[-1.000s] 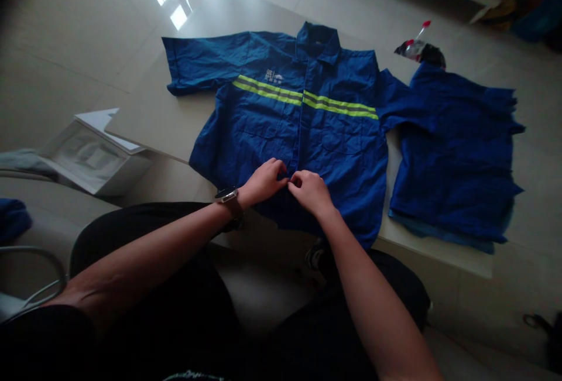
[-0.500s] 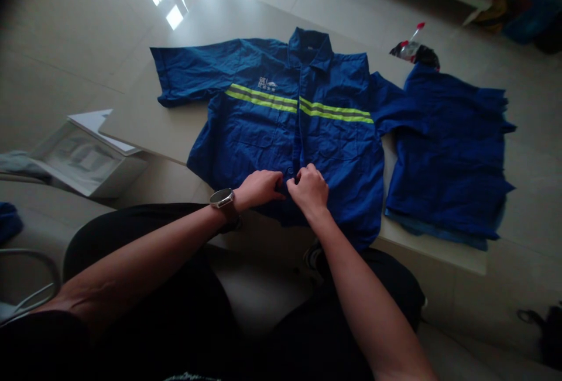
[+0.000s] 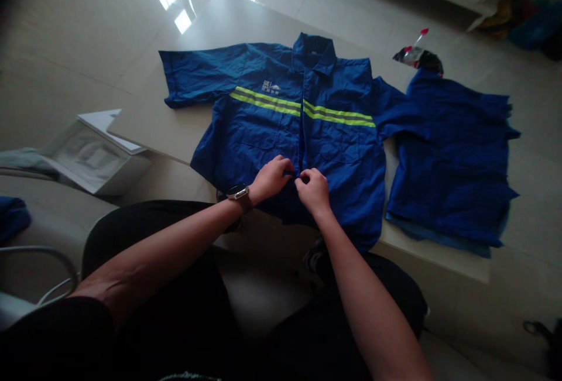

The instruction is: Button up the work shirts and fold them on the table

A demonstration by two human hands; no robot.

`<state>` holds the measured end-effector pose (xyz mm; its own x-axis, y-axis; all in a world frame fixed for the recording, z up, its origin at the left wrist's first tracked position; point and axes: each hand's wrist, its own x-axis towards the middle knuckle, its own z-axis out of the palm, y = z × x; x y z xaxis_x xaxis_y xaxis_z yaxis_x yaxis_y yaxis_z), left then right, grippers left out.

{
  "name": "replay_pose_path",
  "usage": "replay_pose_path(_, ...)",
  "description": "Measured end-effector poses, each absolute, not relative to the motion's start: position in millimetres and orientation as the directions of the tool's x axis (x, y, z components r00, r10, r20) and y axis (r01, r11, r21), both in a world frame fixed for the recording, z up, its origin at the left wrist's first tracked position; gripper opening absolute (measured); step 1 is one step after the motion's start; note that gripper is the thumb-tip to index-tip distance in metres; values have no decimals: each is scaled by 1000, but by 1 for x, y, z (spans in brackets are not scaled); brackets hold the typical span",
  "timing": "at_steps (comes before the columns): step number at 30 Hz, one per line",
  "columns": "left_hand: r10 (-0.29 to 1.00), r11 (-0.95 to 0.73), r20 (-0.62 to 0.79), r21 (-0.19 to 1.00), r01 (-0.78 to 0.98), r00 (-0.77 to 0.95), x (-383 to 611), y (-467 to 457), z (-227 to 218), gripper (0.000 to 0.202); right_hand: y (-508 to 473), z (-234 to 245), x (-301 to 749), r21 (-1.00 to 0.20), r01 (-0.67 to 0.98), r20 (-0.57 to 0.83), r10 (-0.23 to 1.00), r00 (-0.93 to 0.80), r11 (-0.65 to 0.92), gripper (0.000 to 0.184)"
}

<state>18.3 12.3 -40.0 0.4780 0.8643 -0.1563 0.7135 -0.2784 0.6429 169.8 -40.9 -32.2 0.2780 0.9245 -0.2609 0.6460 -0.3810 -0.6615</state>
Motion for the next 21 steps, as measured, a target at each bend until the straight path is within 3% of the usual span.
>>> replay_pose_path(8, 864, -281, -53, 774, 567, 501, 9, 13, -43, 20, -43, -23, 162, -724, 593, -247, 935, 256, -353, 24)
replay_pose_path(16, 839, -396, -2, 684, 613, 544, 3, 7, -38, 34, -42, -27, 163, -732, 646, -187, 976, 114, -216, 23)
replay_pose_path(21, 832, -419, 38, 696, 583, 553, 2, 7, -41, 26, -42, -30, 163, -725, 631, -236, 960, 152, -278, 24)
